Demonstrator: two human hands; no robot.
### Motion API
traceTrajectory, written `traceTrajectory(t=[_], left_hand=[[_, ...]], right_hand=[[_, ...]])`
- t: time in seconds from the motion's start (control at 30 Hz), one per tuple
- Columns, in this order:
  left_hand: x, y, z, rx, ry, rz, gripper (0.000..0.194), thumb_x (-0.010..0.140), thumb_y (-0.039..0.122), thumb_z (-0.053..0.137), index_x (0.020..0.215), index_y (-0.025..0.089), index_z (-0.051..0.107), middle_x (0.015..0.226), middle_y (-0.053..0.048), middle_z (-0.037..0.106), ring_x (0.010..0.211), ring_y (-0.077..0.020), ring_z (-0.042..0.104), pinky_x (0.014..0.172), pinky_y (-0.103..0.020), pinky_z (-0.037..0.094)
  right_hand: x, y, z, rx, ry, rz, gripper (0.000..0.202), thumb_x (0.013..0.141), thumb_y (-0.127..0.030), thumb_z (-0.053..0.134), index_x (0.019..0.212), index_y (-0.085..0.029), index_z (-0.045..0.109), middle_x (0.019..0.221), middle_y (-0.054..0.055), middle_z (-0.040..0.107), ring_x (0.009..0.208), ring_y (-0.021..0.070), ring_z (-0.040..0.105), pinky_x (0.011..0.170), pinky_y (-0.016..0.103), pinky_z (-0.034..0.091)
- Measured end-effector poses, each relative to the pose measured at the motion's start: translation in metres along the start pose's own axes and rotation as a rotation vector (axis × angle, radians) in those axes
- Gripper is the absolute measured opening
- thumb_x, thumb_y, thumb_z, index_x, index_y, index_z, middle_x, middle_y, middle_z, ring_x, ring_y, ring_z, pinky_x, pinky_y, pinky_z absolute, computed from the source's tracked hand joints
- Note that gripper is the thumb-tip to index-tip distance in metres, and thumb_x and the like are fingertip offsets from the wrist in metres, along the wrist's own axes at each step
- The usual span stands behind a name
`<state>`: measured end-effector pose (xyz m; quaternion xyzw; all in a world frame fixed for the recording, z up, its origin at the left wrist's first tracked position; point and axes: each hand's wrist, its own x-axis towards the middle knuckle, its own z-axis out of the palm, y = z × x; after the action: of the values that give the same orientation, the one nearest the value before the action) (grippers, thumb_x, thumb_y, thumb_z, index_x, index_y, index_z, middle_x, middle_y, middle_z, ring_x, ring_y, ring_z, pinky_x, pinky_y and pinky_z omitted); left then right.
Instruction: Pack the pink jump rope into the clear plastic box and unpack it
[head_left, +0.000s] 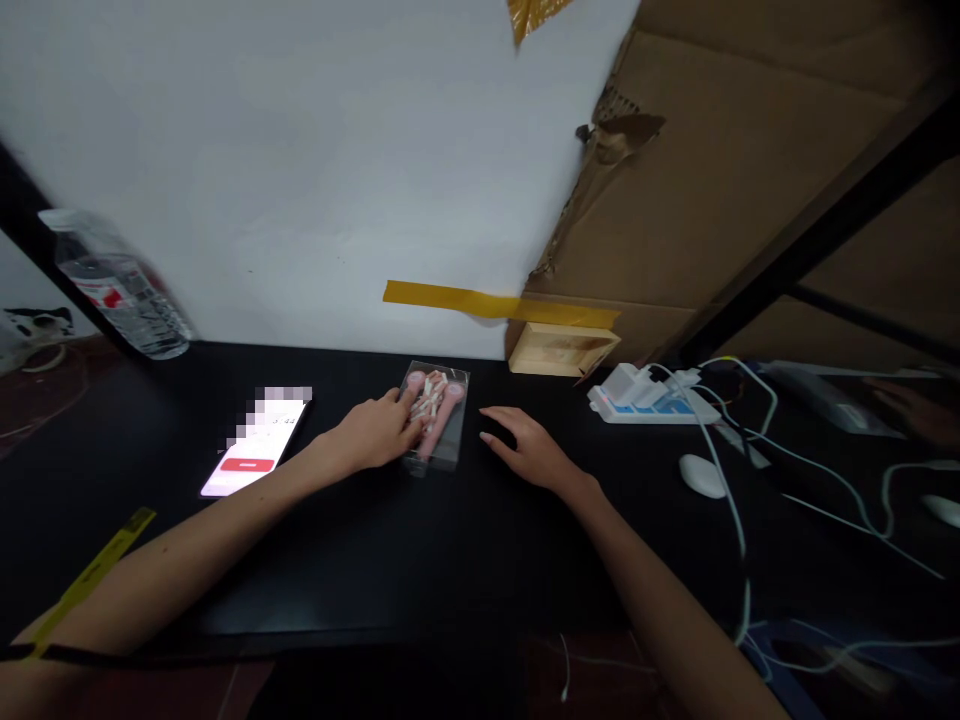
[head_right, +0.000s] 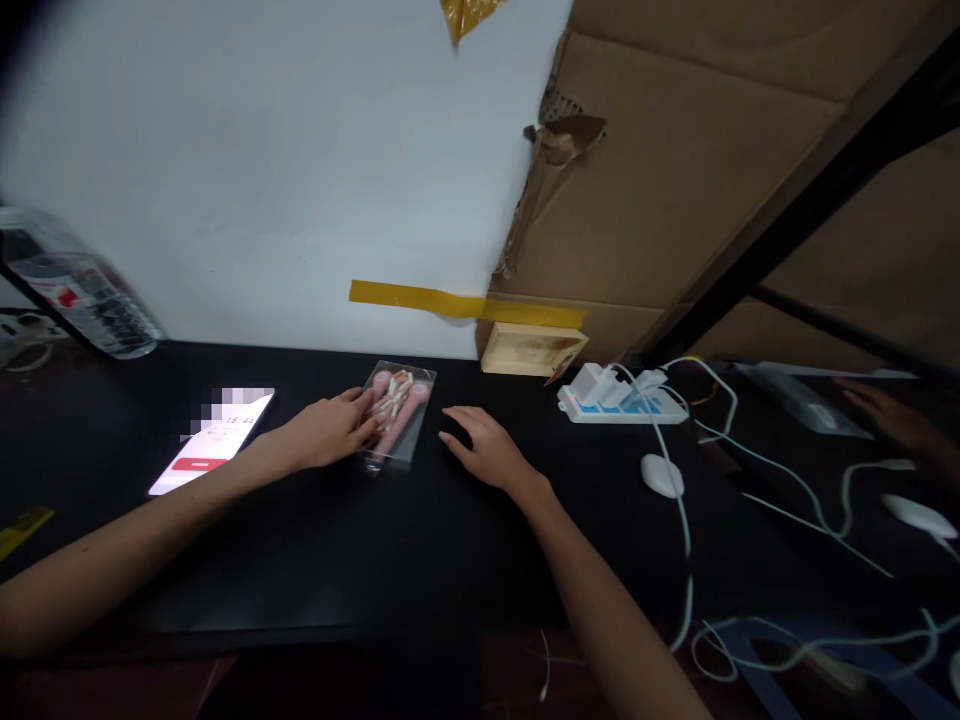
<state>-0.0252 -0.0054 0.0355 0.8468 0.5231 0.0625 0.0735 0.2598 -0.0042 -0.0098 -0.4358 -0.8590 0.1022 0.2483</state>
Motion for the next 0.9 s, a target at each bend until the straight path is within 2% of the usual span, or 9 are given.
traceTrajectory(t=[0.13, 0.23, 0.3, 0.4, 0.53, 0.77, 0.9], left_hand=[[0.007, -0.001, 0.008, -0.15, 0.05, 0.095, 0.045, 0.101, 0.035, 0.028, 0.133, 0.017, 0.053, 0.117, -0.016, 0.069, 0.097, -0.0307, 0.07, 0.082, -0.043, 0.053], [0.014, -0.009, 0.019, -0.193, 0.107, 0.106, 0.054, 0.099, 0.028, 0.03, 0.15, 0.015, 0.035, 0.122, -0.015, 0.069, 0.101, -0.0289, 0.07, 0.085, -0.042, 0.053], [0.019, -0.017, 0.028, -0.232, 0.131, 0.109, 0.061, 0.097, 0.027, 0.031, 0.155, 0.012, 0.023, 0.129, -0.016, 0.066, 0.111, -0.0284, 0.067, 0.092, -0.042, 0.051], [0.021, -0.024, 0.045, -0.16, 0.107, 0.117, 0.065, 0.095, 0.03, 0.035, 0.153, 0.003, 0.024, 0.143, -0.023, 0.053, 0.131, -0.0321, 0.053, 0.106, -0.046, 0.044], [0.018, -0.025, 0.063, -0.022, 0.097, 0.135, 0.062, 0.094, 0.024, 0.033, 0.152, 0.004, 0.026, 0.157, -0.021, 0.035, 0.147, -0.0332, 0.029, 0.118, -0.053, 0.027], [0.015, -0.025, 0.066, -0.018, 0.146, 0.156, 0.058, 0.097, 0.025, 0.03, 0.152, 0.006, 0.029, 0.158, -0.018, 0.036, 0.148, -0.0286, 0.028, 0.12, -0.048, 0.023], [0.015, -0.025, 0.065, -0.018, 0.149, 0.167, 0.058, 0.098, 0.027, 0.031, 0.153, 0.009, 0.029, 0.158, -0.016, 0.035, 0.148, -0.0289, 0.029, 0.12, -0.05, 0.022]], right_hand=[[-0.002, 0.01, 0.003, 0.001, -0.044, -0.009, 0.05, 0.1, -0.043, 0.044, 0.145, -0.02, 0.05, 0.144, 0.014, 0.057, 0.135, 0.0297, 0.051, 0.114, 0.054, 0.041], [-0.005, 0.022, 0.004, -0.032, -0.082, 0.031, 0.055, 0.101, -0.044, 0.041, 0.148, -0.017, 0.046, 0.15, 0.016, 0.05, 0.141, 0.0317, 0.044, 0.117, 0.055, 0.036], [-0.006, 0.026, 0.005, -0.058, -0.11, 0.052, 0.057, 0.101, -0.045, 0.041, 0.15, -0.016, 0.043, 0.153, 0.016, 0.047, 0.144, 0.0319, 0.04, 0.119, 0.055, 0.033], [-0.007, 0.028, 0.004, -0.083, -0.138, 0.06, 0.06, 0.101, -0.046, 0.04, 0.153, -0.016, 0.039, 0.156, 0.015, 0.043, 0.147, 0.0318, 0.034, 0.12, 0.054, 0.031], [-0.007, 0.028, 0.004, -0.083, -0.166, 0.057, 0.061, 0.101, -0.051, 0.037, 0.153, -0.019, 0.039, 0.159, 0.014, 0.038, 0.15, 0.0324, 0.029, 0.12, 0.057, 0.029], [-0.005, 0.035, 0.001, -0.102, -0.18, 0.083, 0.066, 0.101, -0.058, 0.035, 0.153, -0.019, 0.04, 0.159, 0.014, 0.037, 0.151, 0.0314, 0.026, 0.122, 0.053, 0.025], [-0.006, 0.038, 0.001, -0.106, -0.178, 0.107, 0.067, 0.1, -0.059, 0.036, 0.155, -0.022, 0.036, 0.161, 0.013, 0.033, 0.152, 0.0331, 0.022, 0.121, 0.058, 0.024]])
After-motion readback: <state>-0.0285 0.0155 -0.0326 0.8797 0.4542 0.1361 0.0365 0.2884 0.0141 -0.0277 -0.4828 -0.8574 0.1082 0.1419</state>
